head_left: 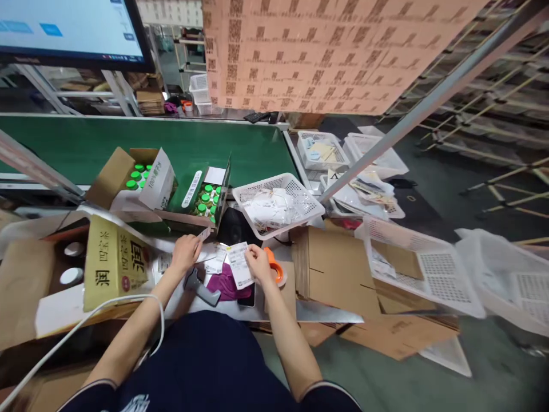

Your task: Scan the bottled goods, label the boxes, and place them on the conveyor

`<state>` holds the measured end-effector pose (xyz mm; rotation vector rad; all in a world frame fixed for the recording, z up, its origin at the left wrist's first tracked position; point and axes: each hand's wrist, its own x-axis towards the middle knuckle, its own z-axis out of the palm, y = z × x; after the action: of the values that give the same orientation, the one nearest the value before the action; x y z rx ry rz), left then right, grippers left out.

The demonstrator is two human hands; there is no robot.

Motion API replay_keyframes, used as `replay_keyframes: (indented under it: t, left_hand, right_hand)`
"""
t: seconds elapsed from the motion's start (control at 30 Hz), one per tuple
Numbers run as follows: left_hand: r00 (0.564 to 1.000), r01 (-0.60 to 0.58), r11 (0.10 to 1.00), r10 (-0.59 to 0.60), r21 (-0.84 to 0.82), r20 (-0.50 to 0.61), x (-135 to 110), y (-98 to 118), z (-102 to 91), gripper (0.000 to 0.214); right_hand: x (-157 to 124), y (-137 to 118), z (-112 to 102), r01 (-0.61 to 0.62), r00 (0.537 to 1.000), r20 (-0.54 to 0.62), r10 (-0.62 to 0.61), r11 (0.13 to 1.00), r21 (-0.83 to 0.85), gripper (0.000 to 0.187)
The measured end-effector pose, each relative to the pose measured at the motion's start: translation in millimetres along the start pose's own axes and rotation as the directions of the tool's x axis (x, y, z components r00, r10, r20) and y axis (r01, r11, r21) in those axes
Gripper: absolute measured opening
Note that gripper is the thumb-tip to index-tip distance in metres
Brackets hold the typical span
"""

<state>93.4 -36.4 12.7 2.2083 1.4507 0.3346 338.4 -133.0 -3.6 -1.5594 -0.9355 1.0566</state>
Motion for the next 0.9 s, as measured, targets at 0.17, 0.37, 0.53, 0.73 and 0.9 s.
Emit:
replay_keyframes:
  t: [0.17, 0.37, 0.53, 0.73, 0.9]
  left_hand:
    - [0.988, -0.144, 0.948, 0.151, -0.284, 0.002, -16.0, 47.7, -47.7, 0.024]
    - [0.938, -0.262, 0.810, 0.341, -0.525, 0.057, -18.3, 84.6, -76.2, 0.018]
    - [0.930, -0.244, 0.806, 0.352, -0.539, 0.105, -13.4, 93.5, -74.8, 0.023]
    - [0.938, -0.206, 0.816, 0.322, -0.541, 0.128, -11.6, 98.3, -72.9, 0.024]
    - [0.950, -0.203, 0.822, 0.297, -0.532, 0.097, -10.6, 98.5, -73.4, 0.022]
  right_hand:
    - [-3.1, -45.2, -9.6, 0.052, 0.984, 0.162, -0.070, 0.993, 0.110, 0.016]
    - [0.6, -83.1, -19.5, 0.099, 0.974, 0.192, -0.122, 0.987, 0.127, 0.008]
    - [-4.6, -78.1, -28.2, 0.120, 0.987, 0.105, -0.121, 0.993, 0.019, 0.008]
    - [-13.1, -86.6, -32.6, 0.106, 0.989, 0.100, -0.107, 0.994, 0.016, 0.016]
    - [-19.2, -96.8, -29.8, 0.019, 0.992, 0.121, -0.033, 0.994, 0.112, 0.023]
